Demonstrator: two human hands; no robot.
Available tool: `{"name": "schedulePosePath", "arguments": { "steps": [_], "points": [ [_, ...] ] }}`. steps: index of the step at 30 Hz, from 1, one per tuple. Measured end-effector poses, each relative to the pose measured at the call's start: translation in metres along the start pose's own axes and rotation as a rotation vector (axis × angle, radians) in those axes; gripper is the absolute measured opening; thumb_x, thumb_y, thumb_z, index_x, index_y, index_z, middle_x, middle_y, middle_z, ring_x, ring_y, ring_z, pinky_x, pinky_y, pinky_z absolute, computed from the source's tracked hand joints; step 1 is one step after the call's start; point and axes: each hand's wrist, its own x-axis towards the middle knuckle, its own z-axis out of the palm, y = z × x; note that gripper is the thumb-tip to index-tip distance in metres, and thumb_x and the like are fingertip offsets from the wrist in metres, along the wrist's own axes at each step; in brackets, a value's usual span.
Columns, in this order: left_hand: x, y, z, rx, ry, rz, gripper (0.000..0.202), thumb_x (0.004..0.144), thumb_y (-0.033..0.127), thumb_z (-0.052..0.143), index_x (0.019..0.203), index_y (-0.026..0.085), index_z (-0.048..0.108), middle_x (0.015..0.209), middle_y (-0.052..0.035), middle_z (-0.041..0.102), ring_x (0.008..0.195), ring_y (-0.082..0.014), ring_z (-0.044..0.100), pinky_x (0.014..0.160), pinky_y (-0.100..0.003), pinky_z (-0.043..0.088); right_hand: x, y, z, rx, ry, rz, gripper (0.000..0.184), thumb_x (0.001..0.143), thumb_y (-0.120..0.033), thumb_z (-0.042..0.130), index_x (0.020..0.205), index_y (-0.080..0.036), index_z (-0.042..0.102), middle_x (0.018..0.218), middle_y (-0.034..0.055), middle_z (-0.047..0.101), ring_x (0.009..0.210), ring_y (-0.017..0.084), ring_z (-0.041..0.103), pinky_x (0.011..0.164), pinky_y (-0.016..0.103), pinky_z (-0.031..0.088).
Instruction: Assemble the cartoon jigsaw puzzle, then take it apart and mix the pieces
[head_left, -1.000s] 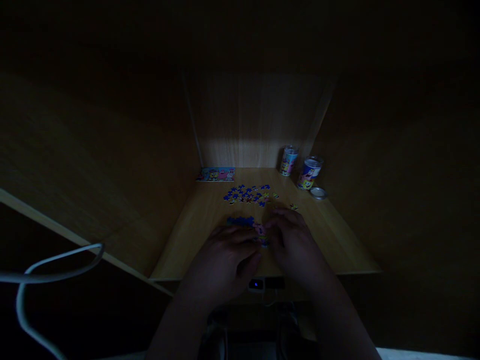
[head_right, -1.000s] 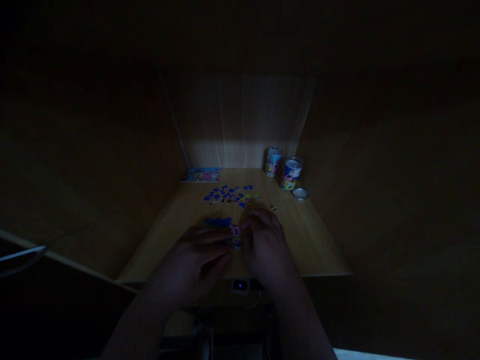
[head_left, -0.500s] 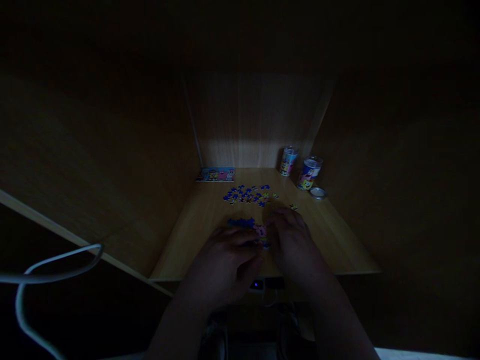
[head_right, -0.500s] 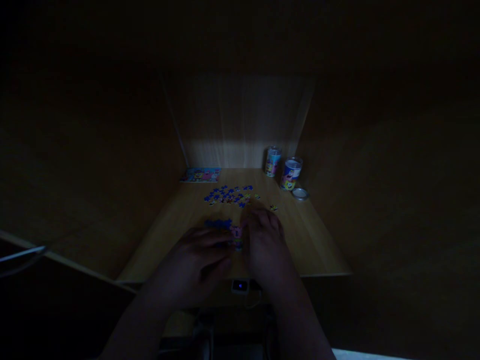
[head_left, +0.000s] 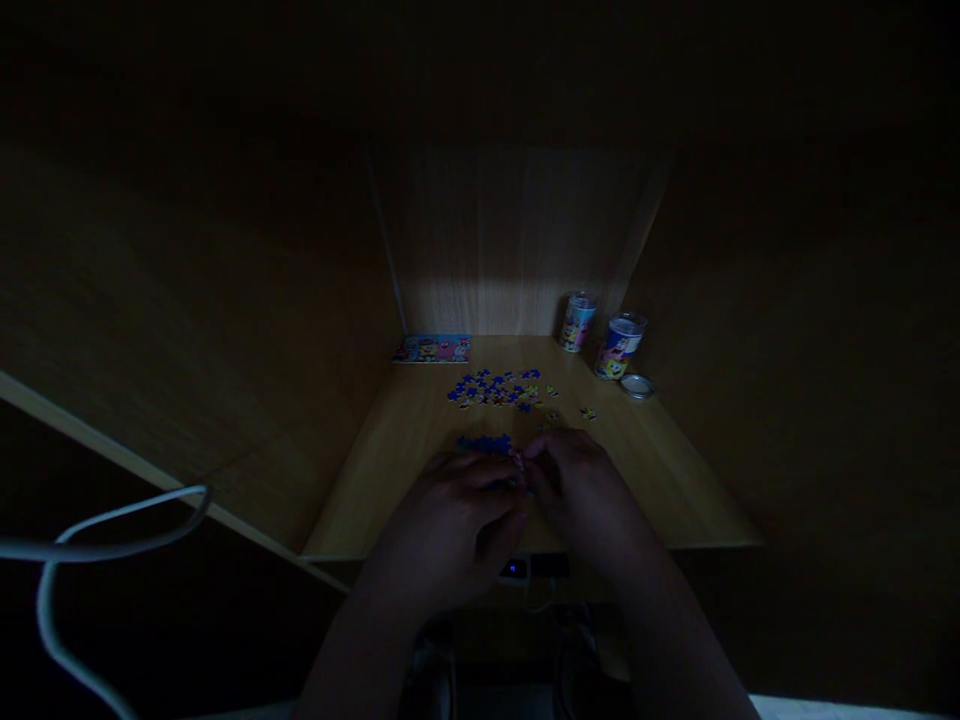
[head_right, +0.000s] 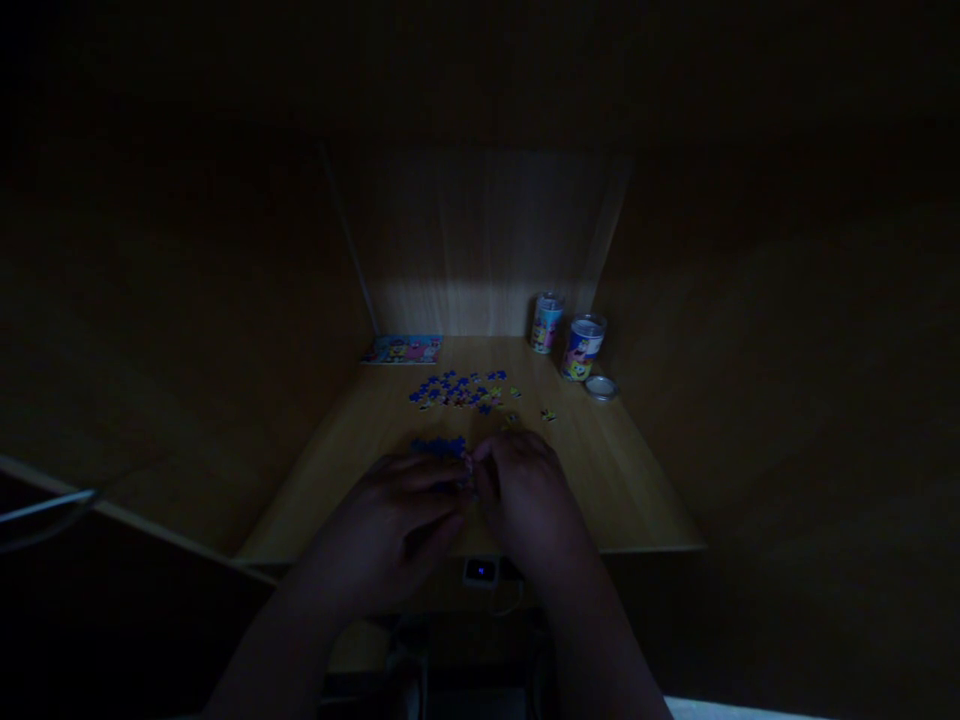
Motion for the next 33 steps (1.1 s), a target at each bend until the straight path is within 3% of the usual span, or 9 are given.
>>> {"name": "schedulePosePath", "arguments": {
  "steps": [11,15,23,30,33],
  "points": [
    [-0.0004,-0.0003,0.0004,0.007,0.016,0.004,0.022,0.100,0.019,0.067,0.114,0.030,0.079,0.128,-0.0004,0.078,0.116,-0.0247,0.071,0.104,-0.052,0.055,-0.0005,-0.0021,0.0003,-0.058,-0.016,-0.037,0.022,0.104,-0.017,0.057,0.113,-0.025,0.076,0.109,0.0066,0.076,0.107,0.026,0.066,0.100,0.045,0.052],
    [0.0006,0.0001,-0.0003,0.003,0.012,0.002,0.023,0.098,0.017,0.068,0.113,0.030,0.079,0.127,-0.0005,0.078,0.115,-0.0249,0.071,0.104,-0.052,0.056,-0.0007,-0.0027,-0.0005,-0.067,-0.027,-0.040,0.017,0.103,-0.021,0.059,0.110,-0.024,0.074,0.109,0.0073,0.075,0.107,0.026,0.067,0.100,0.047,0.052],
    [-0.0006,0.0002,0.0000,0.002,0.013,-0.008,0.023,0.099,0.019,0.067,0.115,0.030,0.079,0.130,0.0009,0.077,0.119,-0.0246,0.071,0.107,-0.052,0.054,0.0004,-0.0044,-0.0035,0.063,-0.004,0.041,0.013,0.102,-0.015,0.061,0.094,-0.024,0.066,0.096,0.0021,0.074,0.097,0.023,0.068,0.090,0.040,0.051],
    [-0.0001,0.0010,-0.0010,0.017,0.013,-0.005,0.021,0.101,0.021,0.066,0.113,0.029,0.080,0.126,-0.0031,0.079,0.115,-0.0266,0.072,0.104,-0.053,0.055,-0.0002,0.0011,0.0003,0.083,0.083,0.150,0.013,0.100,-0.016,0.062,0.110,-0.023,0.067,0.103,0.0058,0.076,0.098,0.024,0.069,0.088,0.038,0.053],
    [-0.0006,0.0008,-0.0008,0.022,0.021,0.003,0.019,0.100,0.021,0.066,0.112,0.028,0.080,0.126,-0.0033,0.078,0.116,-0.0264,0.072,0.104,-0.052,0.055,-0.0004,0.0012,0.0012,0.047,0.101,0.163,0.011,0.101,-0.018,0.061,0.108,-0.023,0.068,0.101,0.0069,0.076,0.098,0.026,0.069,0.087,0.039,0.053]
  ]
}}
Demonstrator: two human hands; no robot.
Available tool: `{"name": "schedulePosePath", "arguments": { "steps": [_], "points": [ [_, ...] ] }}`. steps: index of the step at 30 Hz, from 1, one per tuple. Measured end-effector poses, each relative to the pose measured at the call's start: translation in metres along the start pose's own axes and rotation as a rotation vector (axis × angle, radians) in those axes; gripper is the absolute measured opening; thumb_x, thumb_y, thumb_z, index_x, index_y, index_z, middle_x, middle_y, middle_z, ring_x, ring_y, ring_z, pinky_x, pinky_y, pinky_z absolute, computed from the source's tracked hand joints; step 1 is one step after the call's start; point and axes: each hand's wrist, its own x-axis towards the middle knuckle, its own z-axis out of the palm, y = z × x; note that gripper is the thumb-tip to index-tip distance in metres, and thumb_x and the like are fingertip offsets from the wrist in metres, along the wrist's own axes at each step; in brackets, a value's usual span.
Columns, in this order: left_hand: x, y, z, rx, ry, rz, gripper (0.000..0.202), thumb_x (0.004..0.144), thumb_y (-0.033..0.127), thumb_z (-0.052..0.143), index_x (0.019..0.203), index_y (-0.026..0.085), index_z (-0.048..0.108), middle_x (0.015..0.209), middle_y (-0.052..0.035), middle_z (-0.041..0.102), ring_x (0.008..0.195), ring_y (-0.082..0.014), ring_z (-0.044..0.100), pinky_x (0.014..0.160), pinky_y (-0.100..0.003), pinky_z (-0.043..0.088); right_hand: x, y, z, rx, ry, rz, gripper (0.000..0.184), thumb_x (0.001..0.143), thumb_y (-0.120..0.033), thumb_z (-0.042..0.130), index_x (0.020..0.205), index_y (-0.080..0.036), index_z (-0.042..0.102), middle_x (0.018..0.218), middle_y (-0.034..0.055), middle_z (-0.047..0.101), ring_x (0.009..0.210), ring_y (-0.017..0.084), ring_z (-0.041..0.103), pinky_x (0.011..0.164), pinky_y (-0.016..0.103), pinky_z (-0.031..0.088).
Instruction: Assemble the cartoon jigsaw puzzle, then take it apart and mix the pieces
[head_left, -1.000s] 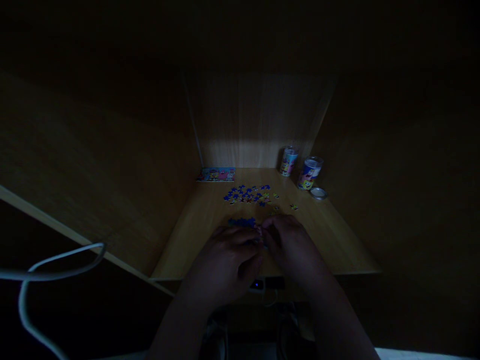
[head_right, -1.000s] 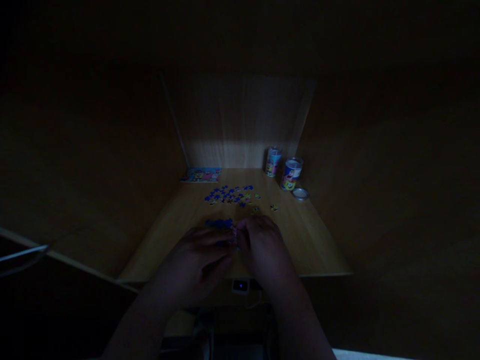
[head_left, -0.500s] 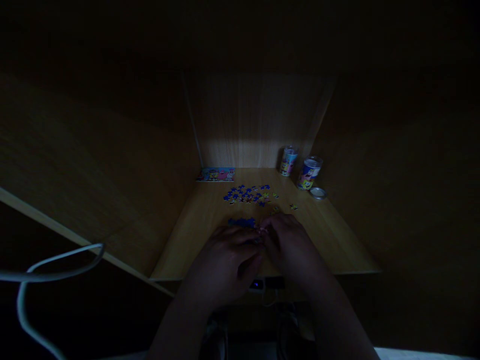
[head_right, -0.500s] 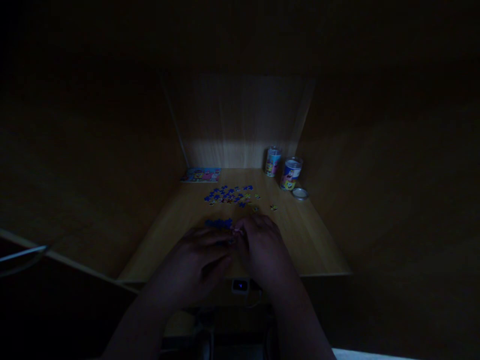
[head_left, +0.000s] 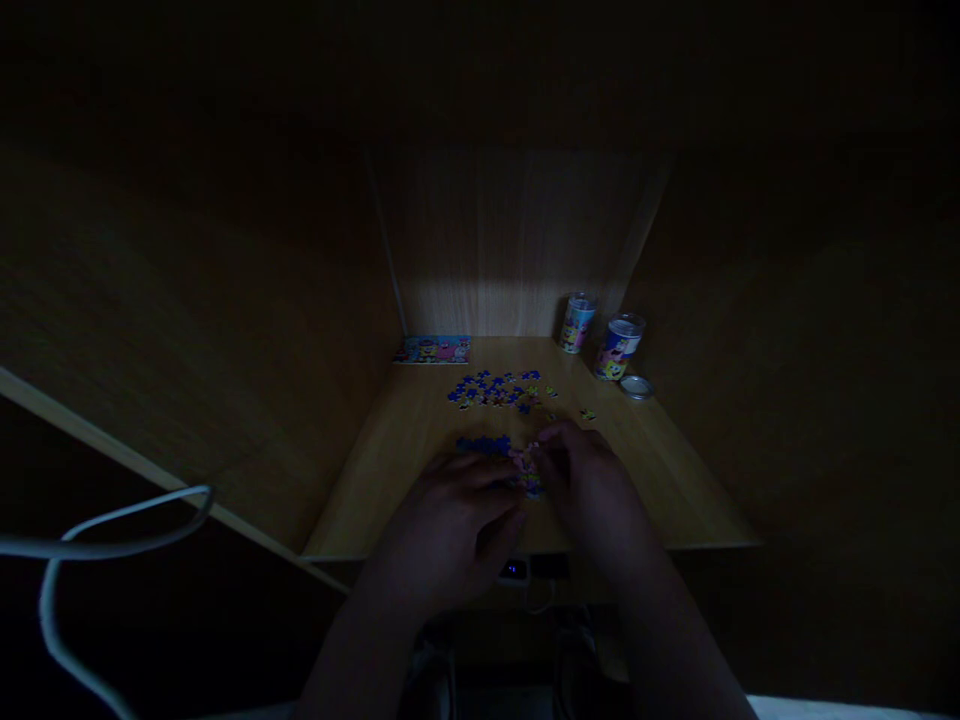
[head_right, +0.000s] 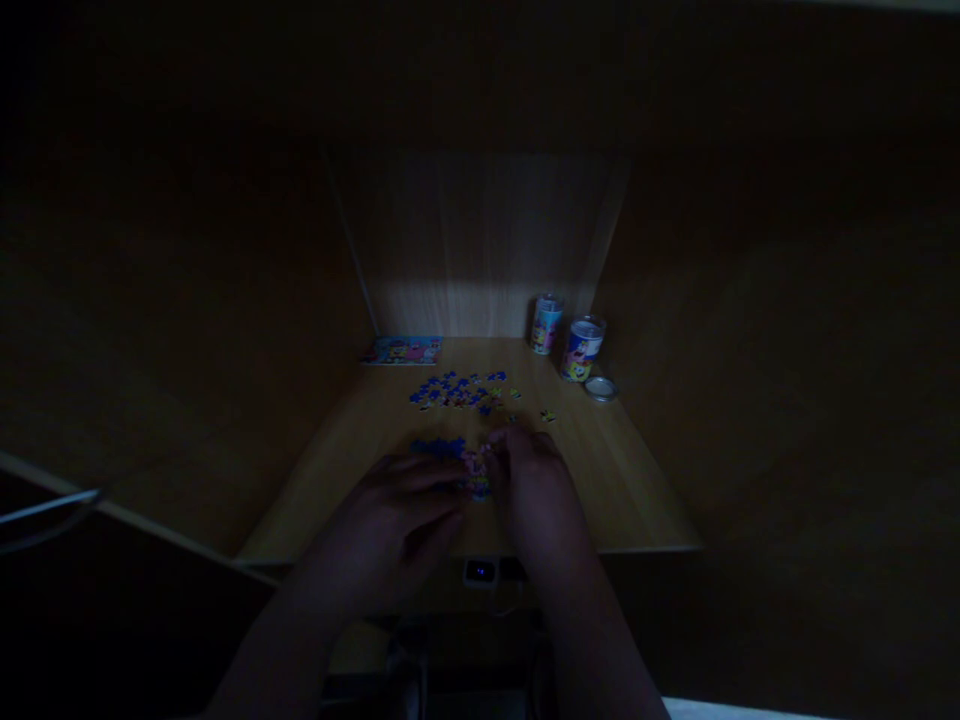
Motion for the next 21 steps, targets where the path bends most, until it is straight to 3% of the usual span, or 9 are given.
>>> {"name": "schedulePosePath", "arguments": {
  "steps": [6,10,16,18,21],
  "points": [
    [-0.0011,-0.0030,0.0045,0.021,0.026,-0.014,0.017,0.103,0.024,0.063,0.108,0.027,0.079,0.119,-0.0018,0.079,0.112,-0.0253,0.071,0.103,-0.052,0.054,-0.0013,-0.0007,-0.0028,-0.084,0.029,-0.066,0.030,0.095,-0.005,0.053,0.111,-0.021,0.072,0.115,0.0111,0.074,0.113,0.028,0.064,0.100,0.043,0.053],
    [-0.0014,-0.0040,0.0057,0.014,0.030,-0.012,0.017,0.103,0.023,0.062,0.106,0.026,0.079,0.116,-0.0024,0.078,0.109,-0.0248,0.070,0.100,-0.050,0.055,-0.0030,0.0036,0.0005,-0.227,0.019,-0.095,0.025,0.097,-0.012,0.057,0.113,-0.021,0.075,0.121,0.0148,0.070,0.119,0.033,0.060,0.106,0.051,0.052],
    [-0.0016,-0.0035,0.0054,0.014,0.020,-0.017,0.017,0.102,0.019,0.064,0.107,0.026,0.078,0.116,-0.0023,0.078,0.109,-0.0246,0.069,0.101,-0.050,0.054,-0.0038,0.0046,0.0040,-0.298,0.028,-0.171,0.047,0.101,-0.019,0.056,0.146,-0.028,0.065,0.157,0.0141,0.055,0.146,0.037,0.045,0.118,0.063,0.043],
    [-0.0016,-0.0037,0.0053,0.007,0.015,-0.016,0.017,0.101,0.019,0.064,0.108,0.026,0.078,0.117,-0.0023,0.078,0.110,-0.0247,0.069,0.102,-0.051,0.054,-0.0029,0.0034,0.0030,-0.272,0.028,-0.163,0.047,0.101,-0.018,0.055,0.146,-0.026,0.064,0.156,0.0144,0.056,0.145,0.035,0.047,0.118,0.061,0.044],
    [-0.0017,-0.0040,0.0052,0.004,0.020,-0.016,0.017,0.101,0.018,0.065,0.108,0.027,0.078,0.117,-0.0025,0.078,0.110,-0.0252,0.069,0.102,-0.051,0.055,-0.0018,0.0011,0.0014,-0.234,0.013,-0.161,0.033,0.101,-0.019,0.055,0.130,-0.022,0.071,0.142,0.0151,0.064,0.138,0.033,0.054,0.117,0.056,0.046]
  ]
}}
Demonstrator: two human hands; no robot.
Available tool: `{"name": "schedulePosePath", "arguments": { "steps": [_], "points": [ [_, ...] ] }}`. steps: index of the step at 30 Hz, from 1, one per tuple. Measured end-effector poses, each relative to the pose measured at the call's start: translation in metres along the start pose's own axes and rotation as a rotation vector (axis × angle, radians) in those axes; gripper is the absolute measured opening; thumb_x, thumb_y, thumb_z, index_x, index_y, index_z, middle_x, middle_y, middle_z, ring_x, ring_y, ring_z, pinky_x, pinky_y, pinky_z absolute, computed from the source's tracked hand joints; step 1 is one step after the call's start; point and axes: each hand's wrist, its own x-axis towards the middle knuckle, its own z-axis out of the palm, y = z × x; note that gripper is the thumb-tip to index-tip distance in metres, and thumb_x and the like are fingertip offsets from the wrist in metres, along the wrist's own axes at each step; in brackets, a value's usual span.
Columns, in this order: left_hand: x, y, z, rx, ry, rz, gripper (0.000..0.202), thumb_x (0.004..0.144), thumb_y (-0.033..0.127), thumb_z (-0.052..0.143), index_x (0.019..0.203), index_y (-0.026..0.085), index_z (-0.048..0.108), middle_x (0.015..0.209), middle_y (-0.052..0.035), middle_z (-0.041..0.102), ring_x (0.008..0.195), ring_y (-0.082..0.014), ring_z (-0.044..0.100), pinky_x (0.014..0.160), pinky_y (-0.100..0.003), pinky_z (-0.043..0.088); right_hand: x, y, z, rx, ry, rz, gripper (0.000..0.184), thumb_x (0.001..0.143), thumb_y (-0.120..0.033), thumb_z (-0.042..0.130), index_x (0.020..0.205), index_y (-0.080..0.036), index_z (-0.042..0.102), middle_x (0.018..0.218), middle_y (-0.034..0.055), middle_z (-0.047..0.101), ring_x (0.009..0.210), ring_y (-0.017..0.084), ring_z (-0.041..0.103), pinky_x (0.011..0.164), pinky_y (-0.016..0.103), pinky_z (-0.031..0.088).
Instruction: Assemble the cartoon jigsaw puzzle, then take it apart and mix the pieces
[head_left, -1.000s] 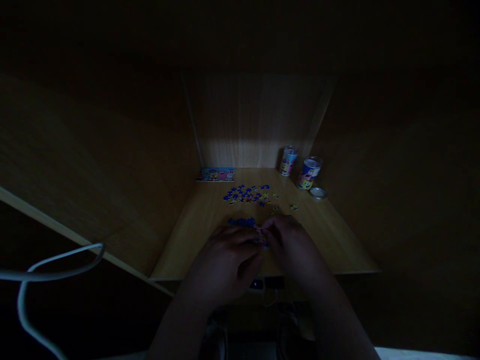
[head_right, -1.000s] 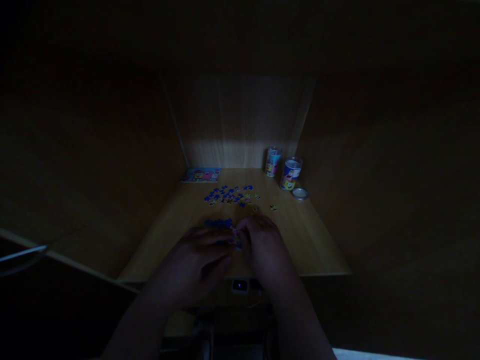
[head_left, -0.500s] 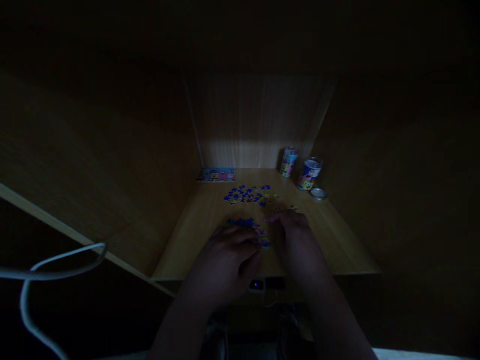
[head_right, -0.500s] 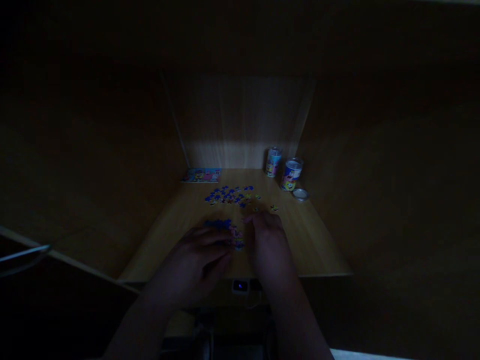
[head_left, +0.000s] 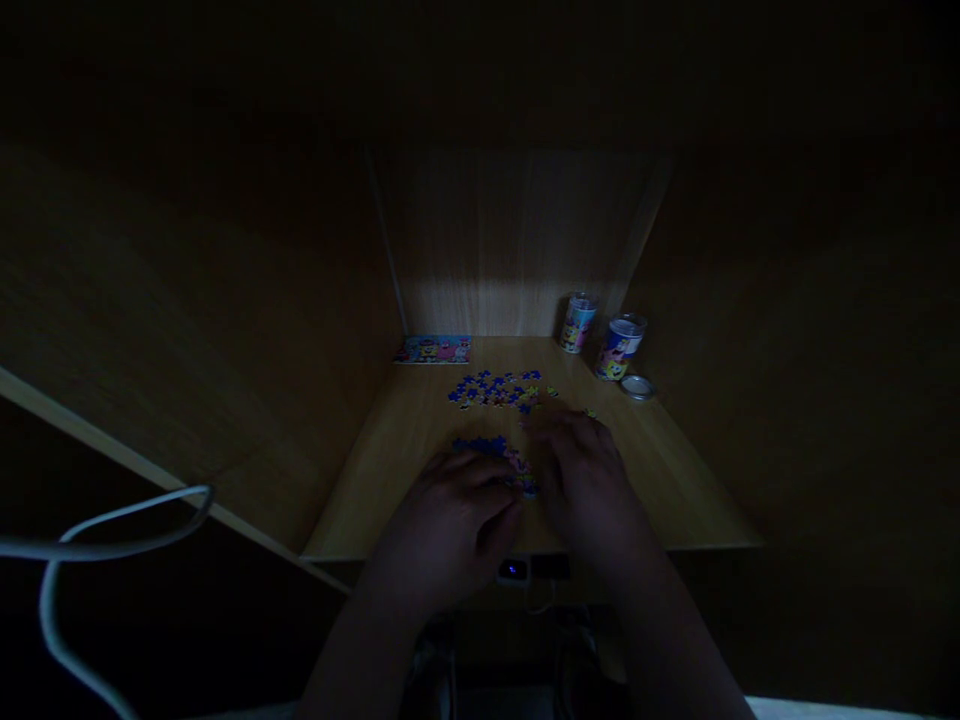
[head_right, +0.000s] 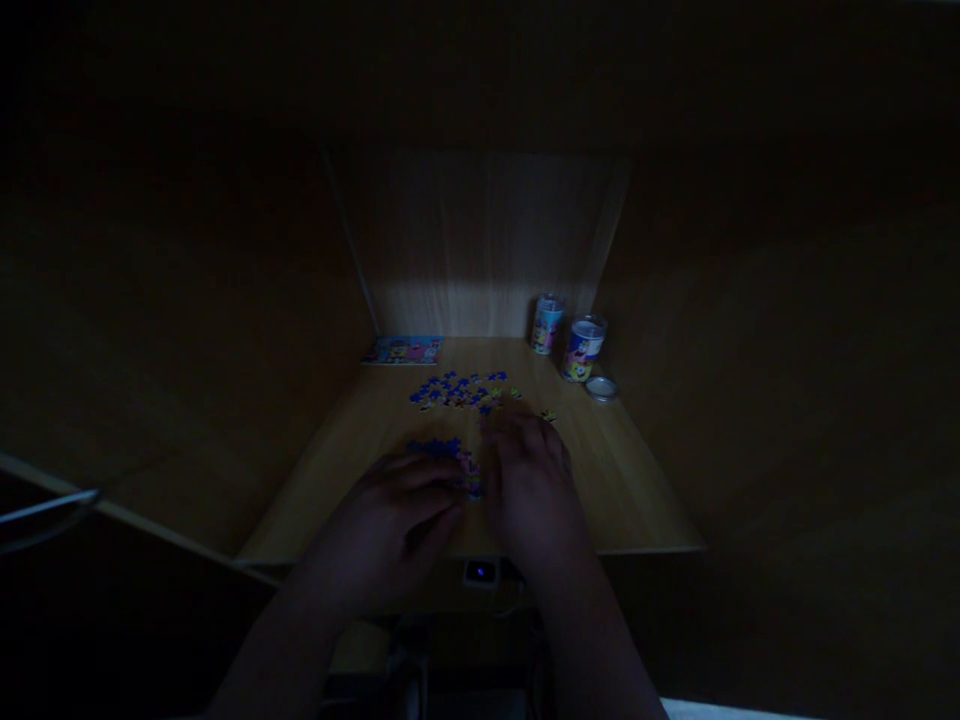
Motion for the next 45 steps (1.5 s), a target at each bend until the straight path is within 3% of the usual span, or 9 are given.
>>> {"name": "schedulePosePath", "arguments": {
  "steps": [5,12,18,26,32,36,41,43,45],
  "points": [
    [0.001,0.001,-0.001,-0.006,-0.001,-0.013,0.020,0.102,0.019,0.065,0.113,0.028,0.078,0.118,-0.0019,0.078,0.111,-0.0249,0.070,0.102,-0.050,0.055,0.001,-0.005,-0.003,0.070,-0.047,-0.028,0.018,0.099,-0.017,0.057,0.104,-0.023,0.073,0.130,0.0117,0.070,0.132,0.031,0.058,0.116,0.053,0.046],
    [0.000,0.000,0.001,-0.021,-0.002,-0.019,0.020,0.102,0.019,0.064,0.114,0.028,0.077,0.121,-0.0002,0.078,0.112,-0.0238,0.069,0.105,-0.049,0.054,0.001,-0.007,-0.007,0.154,-0.102,-0.020,0.006,0.098,-0.021,0.063,0.098,-0.023,0.067,0.107,0.0081,0.072,0.112,0.028,0.064,0.104,0.049,0.050],
    [0.002,0.000,0.000,-0.014,0.001,-0.009,0.016,0.101,0.019,0.065,0.109,0.027,0.077,0.120,-0.0001,0.078,0.111,-0.0238,0.070,0.102,-0.050,0.055,0.000,-0.004,-0.006,0.327,-0.100,0.029,0.012,0.104,-0.023,0.058,0.096,-0.024,0.065,0.095,0.0036,0.073,0.093,0.022,0.067,0.087,0.040,0.052],
    [-0.001,-0.001,0.001,-0.004,0.023,-0.010,0.016,0.102,0.021,0.065,0.109,0.027,0.078,0.121,-0.0008,0.078,0.114,-0.0244,0.069,0.105,-0.051,0.055,0.001,0.002,-0.002,0.124,0.058,0.061,0.020,0.102,-0.017,0.053,0.115,-0.020,0.069,0.117,0.0131,0.072,0.114,0.030,0.063,0.101,0.048,0.052],
    [0.000,0.000,0.000,-0.006,0.014,-0.004,0.016,0.102,0.021,0.064,0.107,0.027,0.078,0.119,-0.0019,0.078,0.112,-0.0252,0.069,0.103,-0.052,0.055,-0.001,0.002,-0.001,-0.045,0.024,0.113,0.017,0.095,-0.014,0.060,0.099,-0.022,0.074,0.114,0.0149,0.071,0.114,0.033,0.061,0.101,0.052,0.053],
    [0.000,0.001,0.000,0.004,0.005,-0.011,0.017,0.102,0.021,0.064,0.109,0.028,0.078,0.119,-0.0024,0.078,0.110,-0.0258,0.070,0.101,-0.052,0.056,-0.002,0.003,0.000,-0.013,-0.056,-0.017,0.037,0.097,-0.013,0.057,0.125,-0.028,0.076,0.141,0.0123,0.067,0.137,0.033,0.054,0.114,0.057,0.048],
    [0.001,0.002,-0.001,0.018,-0.014,-0.016,0.018,0.101,0.019,0.065,0.110,0.027,0.078,0.117,-0.0039,0.078,0.111,-0.0270,0.070,0.102,-0.053,0.055,-0.002,-0.002,-0.002,-0.008,-0.061,-0.062,0.054,0.100,-0.014,0.052,0.152,-0.025,0.060,0.163,0.0130,0.052,0.154,0.033,0.041,0.125,0.061,0.038],
    [0.001,0.002,-0.001,0.020,-0.019,-0.014,0.017,0.101,0.019,0.065,0.110,0.027,0.078,0.117,-0.0038,0.078,0.110,-0.0269,0.070,0.102,-0.053,0.055,-0.002,-0.003,-0.003,0.016,-0.028,-0.047,0.054,0.096,-0.010,0.051,0.148,-0.020,0.061,0.160,0.0159,0.054,0.152,0.032,0.043,0.125,0.059,0.040],
    [0.001,0.001,-0.001,0.018,-0.017,-0.011,0.018,0.102,0.020,0.064,0.111,0.027,0.078,0.116,-0.0032,0.078,0.110,-0.0264,0.070,0.102,-0.053,0.055,-0.001,-0.003,-0.003,0.048,-0.006,-0.040,0.042,0.094,-0.008,0.052,0.130,-0.019,0.070,0.149,0.0158,0.061,0.145,0.032,0.050,0.122,0.057,0.043]
  ]
}}
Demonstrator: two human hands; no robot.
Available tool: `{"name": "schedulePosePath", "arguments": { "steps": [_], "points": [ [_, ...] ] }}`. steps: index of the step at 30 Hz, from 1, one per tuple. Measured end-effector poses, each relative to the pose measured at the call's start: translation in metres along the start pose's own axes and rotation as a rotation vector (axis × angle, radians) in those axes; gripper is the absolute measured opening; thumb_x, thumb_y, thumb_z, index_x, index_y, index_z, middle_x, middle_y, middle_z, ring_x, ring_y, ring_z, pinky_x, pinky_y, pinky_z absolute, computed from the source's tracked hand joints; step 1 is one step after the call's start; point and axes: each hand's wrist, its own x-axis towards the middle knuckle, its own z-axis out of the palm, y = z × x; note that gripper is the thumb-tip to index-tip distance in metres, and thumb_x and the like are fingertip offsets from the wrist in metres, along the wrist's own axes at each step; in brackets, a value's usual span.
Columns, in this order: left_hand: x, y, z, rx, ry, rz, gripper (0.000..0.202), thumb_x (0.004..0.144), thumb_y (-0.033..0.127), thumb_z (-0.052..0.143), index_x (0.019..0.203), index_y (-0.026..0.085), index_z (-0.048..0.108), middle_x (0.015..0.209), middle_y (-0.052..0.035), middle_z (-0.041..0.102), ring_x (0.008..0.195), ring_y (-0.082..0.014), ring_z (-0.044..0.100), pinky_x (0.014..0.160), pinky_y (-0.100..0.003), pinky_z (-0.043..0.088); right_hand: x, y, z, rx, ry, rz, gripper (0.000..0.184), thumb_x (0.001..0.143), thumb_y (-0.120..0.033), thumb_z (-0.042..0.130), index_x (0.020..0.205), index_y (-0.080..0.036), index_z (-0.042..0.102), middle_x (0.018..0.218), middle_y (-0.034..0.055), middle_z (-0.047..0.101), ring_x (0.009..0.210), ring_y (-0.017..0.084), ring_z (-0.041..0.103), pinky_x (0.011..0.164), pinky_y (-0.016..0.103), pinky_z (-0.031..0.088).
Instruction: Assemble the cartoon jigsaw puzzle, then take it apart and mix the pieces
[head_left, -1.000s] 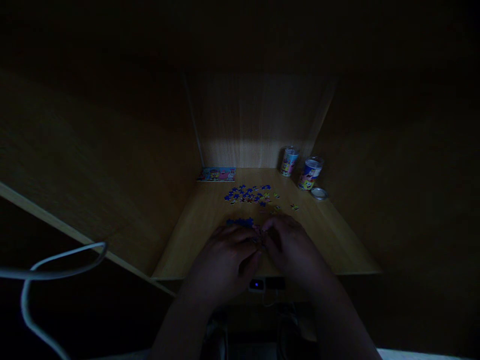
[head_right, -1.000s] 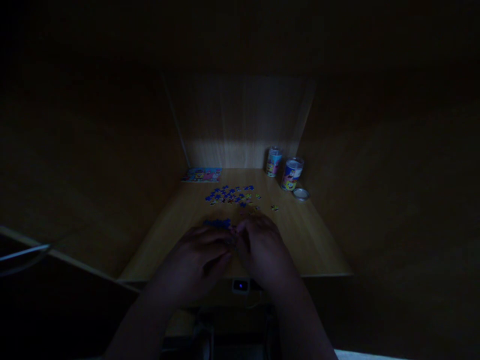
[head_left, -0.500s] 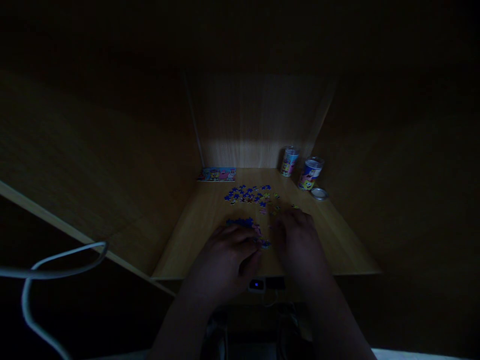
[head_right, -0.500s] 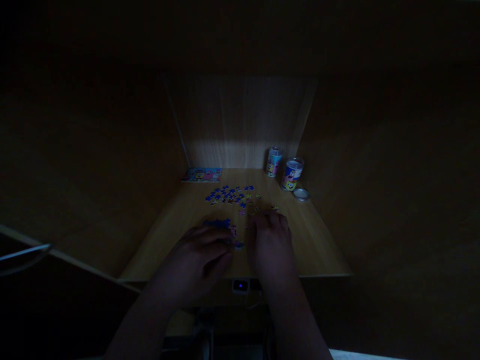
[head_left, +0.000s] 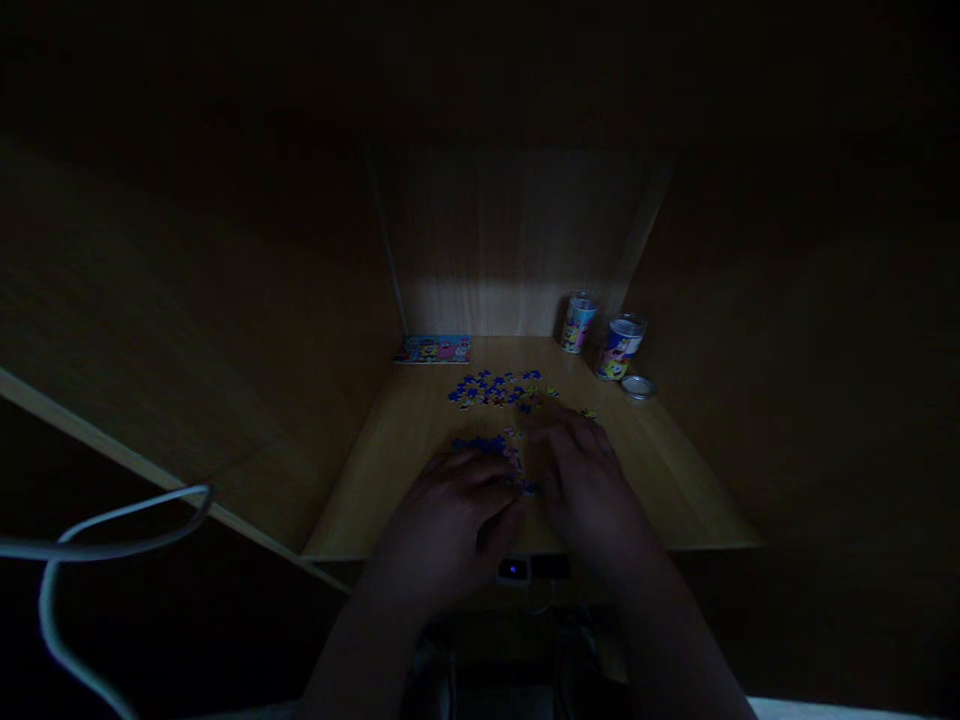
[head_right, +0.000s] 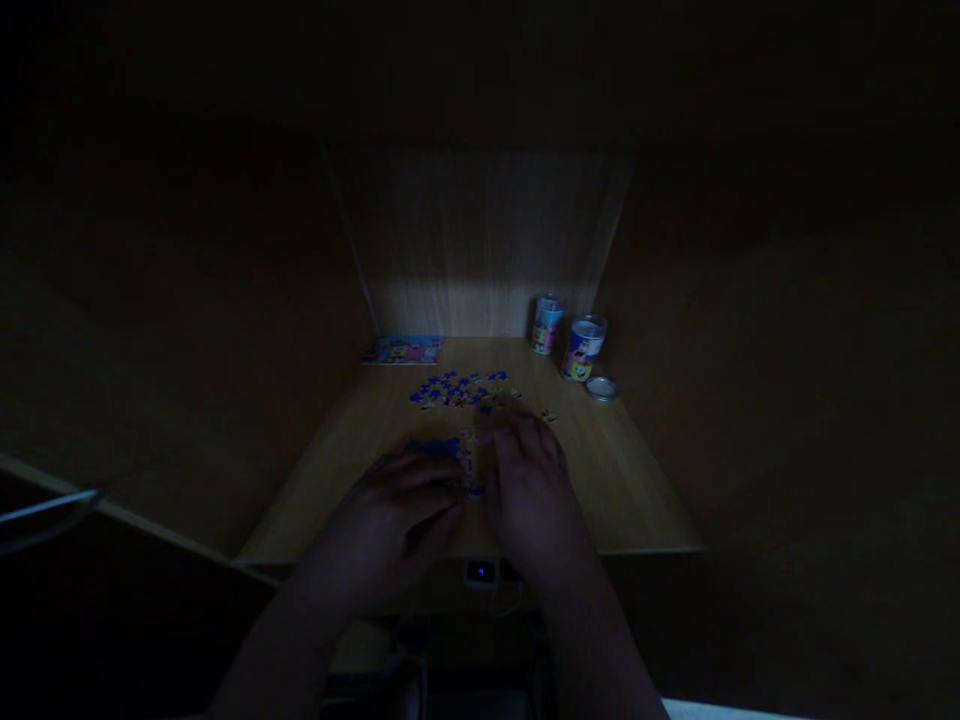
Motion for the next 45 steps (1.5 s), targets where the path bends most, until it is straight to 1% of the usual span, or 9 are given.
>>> {"name": "schedulePosePath", "arguments": {
  "steps": [4,9,14,17,25,30,36,40,45],
  "points": [
    [0.000,-0.002,0.003,0.038,0.044,-0.040,0.017,0.104,0.021,0.063,0.110,0.025,0.078,0.118,-0.0038,0.078,0.111,-0.0269,0.070,0.102,-0.054,0.055,0.002,0.003,0.001,0.039,-0.015,0.008,0.024,0.096,-0.011,0.056,0.100,-0.022,0.076,0.129,0.0113,0.072,0.130,0.030,0.060,0.114,0.053,0.050],
    [0.001,-0.004,0.005,0.094,0.078,-0.083,0.013,0.101,0.019,0.066,0.105,0.023,0.078,0.119,-0.0054,0.078,0.112,-0.0285,0.070,0.101,-0.055,0.055,0.001,0.000,-0.001,0.103,-0.069,-0.038,0.025,0.094,-0.009,0.058,0.104,-0.024,0.076,0.127,0.0071,0.074,0.124,0.027,0.063,0.113,0.049,0.051],
    [0.002,-0.004,0.004,0.081,0.070,-0.056,0.013,0.103,0.022,0.065,0.105,0.023,0.078,0.118,-0.0051,0.078,0.111,-0.0279,0.070,0.101,-0.054,0.055,-0.001,-0.001,-0.001,0.100,-0.089,-0.035,0.009,0.095,-0.024,0.069,0.104,-0.023,0.070,0.123,0.0089,0.073,0.121,0.030,0.064,0.110,0.053,0.051],
    [0.001,-0.004,0.004,0.072,0.074,-0.048,0.014,0.103,0.022,0.064,0.106,0.024,0.078,0.118,-0.0054,0.078,0.110,-0.0277,0.070,0.099,-0.054,0.056,-0.001,0.000,-0.001,0.140,-0.096,-0.021,0.006,0.095,-0.025,0.070,0.101,-0.024,0.067,0.114,0.0079,0.073,0.115,0.029,0.065,0.104,0.051,0.052],
    [0.001,-0.004,0.004,0.086,0.074,-0.062,0.013,0.102,0.020,0.065,0.103,0.023,0.077,0.117,-0.0058,0.078,0.109,-0.0278,0.070,0.100,-0.053,0.056,0.003,0.001,-0.002,0.256,-0.095,0.143,0.011,0.100,-0.018,0.061,0.097,-0.024,0.069,0.096,0.0033,0.074,0.093,0.023,0.069,0.087,0.039,0.054],
    [0.001,-0.004,0.005,0.086,0.071,-0.068,0.014,0.103,0.022,0.064,0.108,0.024,0.077,0.119,-0.0058,0.078,0.111,-0.0279,0.069,0.102,-0.054,0.055,0.002,0.003,0.003,0.100,0.027,0.149,0.010,0.099,-0.022,0.063,0.108,-0.021,0.068,0.109,0.0104,0.074,0.105,0.029,0.067,0.094,0.046,0.054],
    [0.001,-0.004,0.005,0.070,0.070,-0.070,0.014,0.103,0.021,0.064,0.109,0.023,0.077,0.119,-0.0049,0.078,0.112,-0.0281,0.069,0.102,-0.054,0.055,0.001,0.004,0.004,-0.087,0.053,0.105,0.017,0.100,-0.022,0.056,0.104,-0.022,0.073,0.112,0.0151,0.071,0.109,0.033,0.063,0.100,0.054,0.054],
    [0.001,-0.003,0.006,0.074,0.069,-0.072,0.014,0.103,0.021,0.065,0.109,0.023,0.076,0.119,-0.0053,0.078,0.111,-0.0281,0.069,0.101,-0.054,0.055,-0.001,0.005,0.007,-0.118,0.024,0.038,0.028,0.101,-0.027,0.058,0.124,-0.025,0.075,0.137,0.0159,0.067,0.131,0.037,0.058,0.110,0.062,0.050],
    [0.001,-0.003,0.004,0.043,0.050,-0.055,0.016,0.104,0.022,0.062,0.111,0.025,0.077,0.121,-0.0045,0.077,0.113,-0.0274,0.069,0.102,-0.054,0.055,-0.004,0.002,0.010,-0.138,0.019,0.043,0.046,0.104,-0.033,0.057,0.150,-0.028,0.062,0.168,0.0131,0.046,0.157,0.041,0.037,0.122,0.070,0.038]
  ]
}}
